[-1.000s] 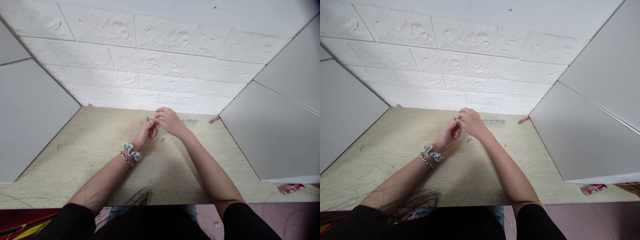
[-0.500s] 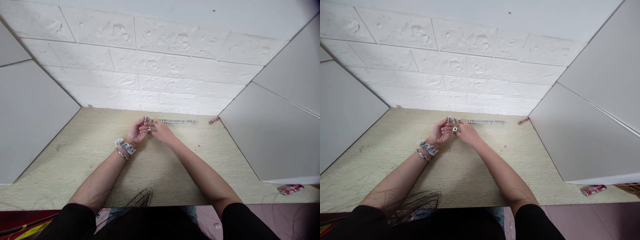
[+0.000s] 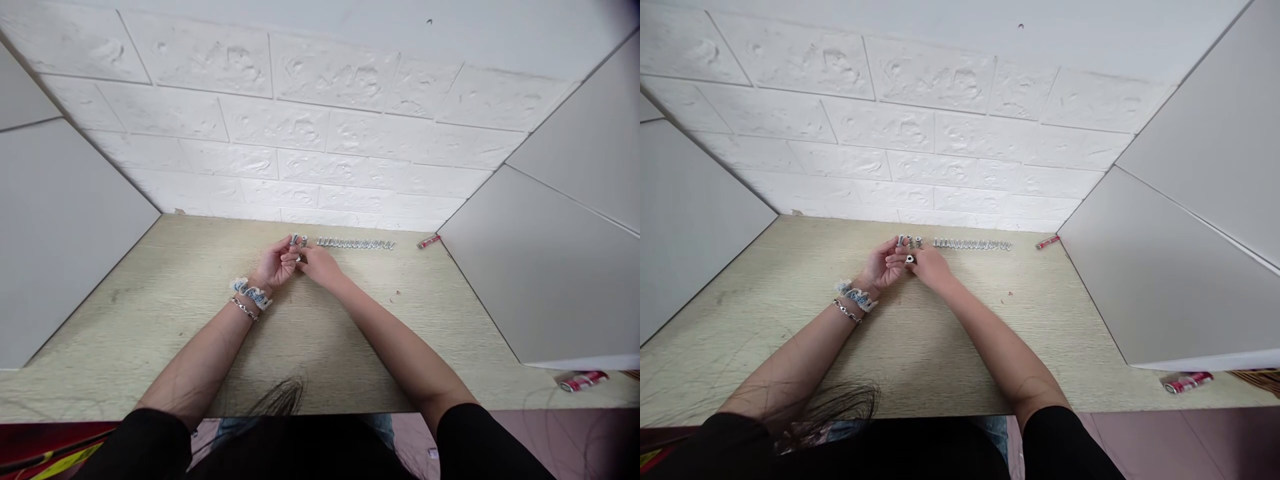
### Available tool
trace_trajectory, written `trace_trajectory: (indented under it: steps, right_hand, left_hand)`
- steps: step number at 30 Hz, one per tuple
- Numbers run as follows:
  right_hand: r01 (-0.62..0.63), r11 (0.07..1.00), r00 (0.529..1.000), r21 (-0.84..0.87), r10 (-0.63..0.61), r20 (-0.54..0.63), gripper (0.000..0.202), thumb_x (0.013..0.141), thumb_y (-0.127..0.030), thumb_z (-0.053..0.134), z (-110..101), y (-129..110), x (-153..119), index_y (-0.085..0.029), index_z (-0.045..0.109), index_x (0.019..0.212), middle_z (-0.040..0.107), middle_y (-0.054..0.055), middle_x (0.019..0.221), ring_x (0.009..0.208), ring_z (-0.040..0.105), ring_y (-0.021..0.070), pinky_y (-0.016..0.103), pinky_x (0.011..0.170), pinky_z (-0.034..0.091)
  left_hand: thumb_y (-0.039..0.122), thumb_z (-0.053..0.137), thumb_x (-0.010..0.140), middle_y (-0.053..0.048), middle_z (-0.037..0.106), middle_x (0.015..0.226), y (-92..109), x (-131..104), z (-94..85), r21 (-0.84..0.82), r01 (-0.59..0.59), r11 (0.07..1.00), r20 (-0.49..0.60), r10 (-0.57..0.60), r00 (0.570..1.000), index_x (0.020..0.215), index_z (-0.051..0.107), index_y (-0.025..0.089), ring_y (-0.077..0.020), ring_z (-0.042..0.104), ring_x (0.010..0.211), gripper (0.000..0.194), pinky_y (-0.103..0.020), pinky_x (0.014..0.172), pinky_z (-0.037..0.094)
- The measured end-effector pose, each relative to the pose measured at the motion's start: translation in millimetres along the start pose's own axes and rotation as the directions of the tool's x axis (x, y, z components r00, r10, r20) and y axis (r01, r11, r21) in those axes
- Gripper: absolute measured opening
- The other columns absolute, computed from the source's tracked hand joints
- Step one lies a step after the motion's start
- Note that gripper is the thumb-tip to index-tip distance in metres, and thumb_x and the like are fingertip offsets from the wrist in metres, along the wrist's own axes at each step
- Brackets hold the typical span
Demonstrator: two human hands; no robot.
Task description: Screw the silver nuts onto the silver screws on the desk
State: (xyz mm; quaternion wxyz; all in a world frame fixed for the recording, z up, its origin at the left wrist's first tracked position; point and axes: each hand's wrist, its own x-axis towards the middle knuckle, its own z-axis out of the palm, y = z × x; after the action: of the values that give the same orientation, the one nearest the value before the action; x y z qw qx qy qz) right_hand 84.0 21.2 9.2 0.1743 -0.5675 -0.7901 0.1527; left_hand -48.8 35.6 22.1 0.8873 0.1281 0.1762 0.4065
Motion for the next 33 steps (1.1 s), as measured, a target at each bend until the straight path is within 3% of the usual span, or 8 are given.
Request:
trace_trajectory:
  steps: [21,27,33]
  right_hand:
    - [-0.024,1.000,0.999,0.001,0.024,-0.041,0.031,0.085,-0.031,0.046,1.4,-2.1,-1.4,-0.023,0.058,0.112,0.059,0.007,0.096,0.089,0.057,0.0190,0.028,0.074,0.041]
    - [-0.014,1.000,0.998,0.027,0.016,-0.056,0.030,0.085,-0.029,0.046,1.8,-2.4,-1.6,-0.021,0.058,0.111,0.059,0.008,0.097,0.092,0.057,0.0195,0.029,0.078,0.042]
    - [-0.014,0.995,0.997,0.097,0.021,-0.069,0.026,0.082,-0.026,0.049,3.4,-1.1,0.1,-0.020,0.059,0.106,0.061,0.008,0.104,0.099,0.056,0.0200,0.030,0.082,0.042]
  left_hand:
    - [0.021,0.030,0.093,0.000,0.048,0.056,-5.2,1.4,0.4,0.015,-0.031,0.999,0.020,0.031,0.999,0.087,0.060,0.004,0.0010,0.038,0.035,0.034,-0.007,0.031,0.031]
    - [0.021,0.033,0.092,0.001,0.047,0.056,-5.9,0.2,2.9,0.018,-0.032,0.999,-0.031,0.032,0.999,0.087,0.060,0.006,0.0011,0.036,0.035,0.032,-0.007,0.031,0.031]
    - [0.020,0.031,0.093,0.001,0.047,0.056,-6.4,0.6,3.3,0.039,-0.038,0.998,-0.007,0.039,0.999,0.086,0.060,0.005,0.0012,0.036,0.035,0.034,-0.006,0.031,0.031]
